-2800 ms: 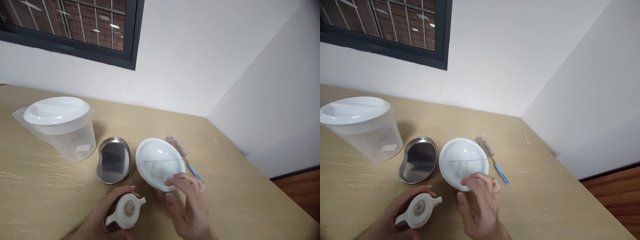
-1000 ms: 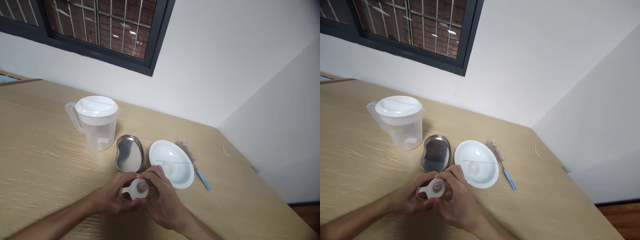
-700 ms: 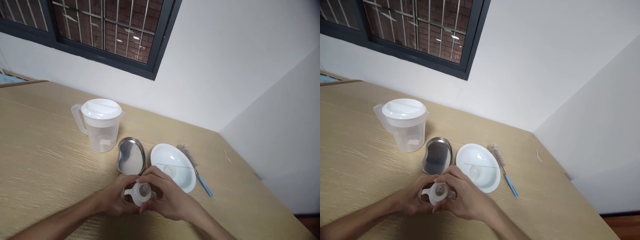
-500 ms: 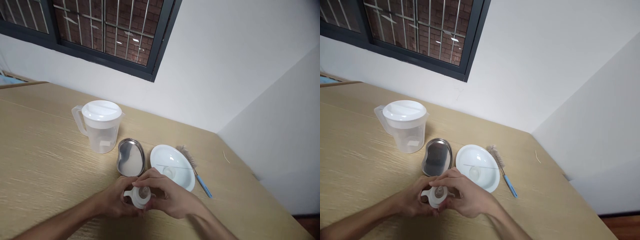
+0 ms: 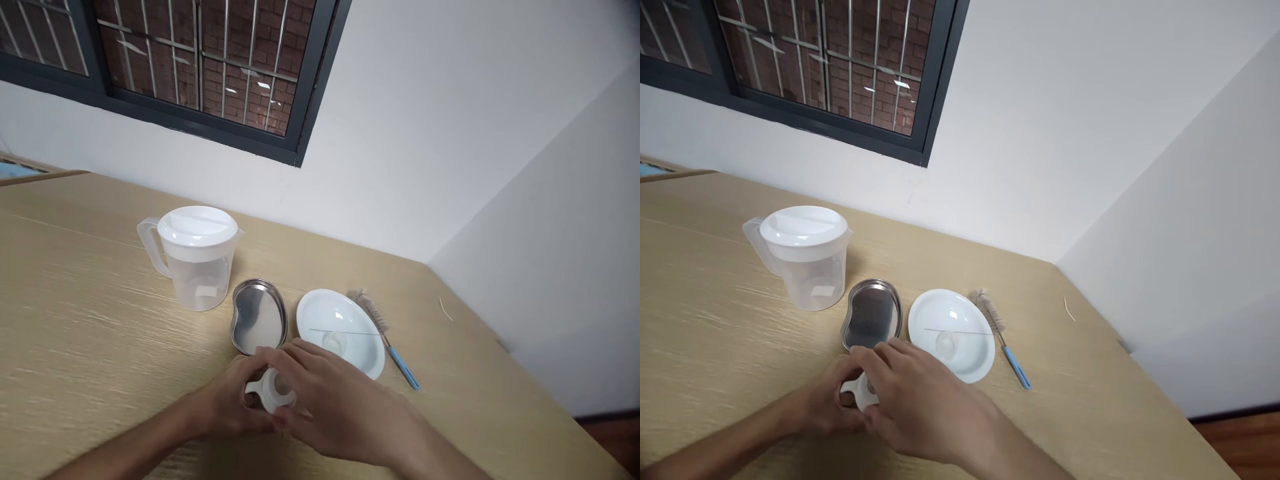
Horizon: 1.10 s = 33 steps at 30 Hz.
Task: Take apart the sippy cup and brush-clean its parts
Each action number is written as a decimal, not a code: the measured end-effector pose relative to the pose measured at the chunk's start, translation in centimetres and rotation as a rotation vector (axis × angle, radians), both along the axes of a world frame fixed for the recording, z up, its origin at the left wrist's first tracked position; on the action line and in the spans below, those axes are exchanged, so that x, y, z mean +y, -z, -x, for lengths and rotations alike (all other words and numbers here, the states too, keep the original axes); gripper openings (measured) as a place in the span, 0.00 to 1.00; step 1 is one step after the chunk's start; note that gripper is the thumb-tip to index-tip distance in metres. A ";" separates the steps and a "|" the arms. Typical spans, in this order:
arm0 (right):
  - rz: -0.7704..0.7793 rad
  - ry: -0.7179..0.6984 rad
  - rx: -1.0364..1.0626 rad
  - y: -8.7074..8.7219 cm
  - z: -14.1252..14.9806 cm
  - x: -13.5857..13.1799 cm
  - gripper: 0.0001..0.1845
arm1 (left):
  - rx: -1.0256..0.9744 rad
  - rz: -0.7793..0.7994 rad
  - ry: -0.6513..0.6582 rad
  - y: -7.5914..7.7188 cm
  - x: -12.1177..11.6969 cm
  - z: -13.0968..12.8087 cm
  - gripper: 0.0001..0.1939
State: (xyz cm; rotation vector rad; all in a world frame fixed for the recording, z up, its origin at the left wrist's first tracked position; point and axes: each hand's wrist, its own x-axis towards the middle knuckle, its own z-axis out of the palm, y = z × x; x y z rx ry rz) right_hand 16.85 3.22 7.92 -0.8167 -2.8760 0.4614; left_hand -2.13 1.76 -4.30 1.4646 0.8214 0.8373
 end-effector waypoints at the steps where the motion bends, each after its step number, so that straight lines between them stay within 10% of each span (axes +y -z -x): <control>1: 0.053 -0.044 0.003 -0.6 -0.2 0.0 0.31 | -0.026 0.009 -0.018 0.0 -0.1 -0.2 0.26; 7: -0.173 0.159 0.029 0.0 0.2 0.1 0.45 | -0.078 -0.124 -0.056 -0.5 0.2 -0.9 0.34; 12: -0.166 0.273 -0.161 0.9 1.3 0.4 0.16 | -0.003 -0.169 -0.126 -0.1 0.7 -1.3 0.34; 16: -0.025 0.262 -0.141 -0.6 0.7 0.8 0.14 | -0.041 -0.044 -0.191 0.8 1.0 -1.6 0.37; 33: 0.201 0.442 0.597 -2.9 -6.2 5.0 0.24 | 0.221 -0.279 -0.315 1.7 1.0 -0.5 0.48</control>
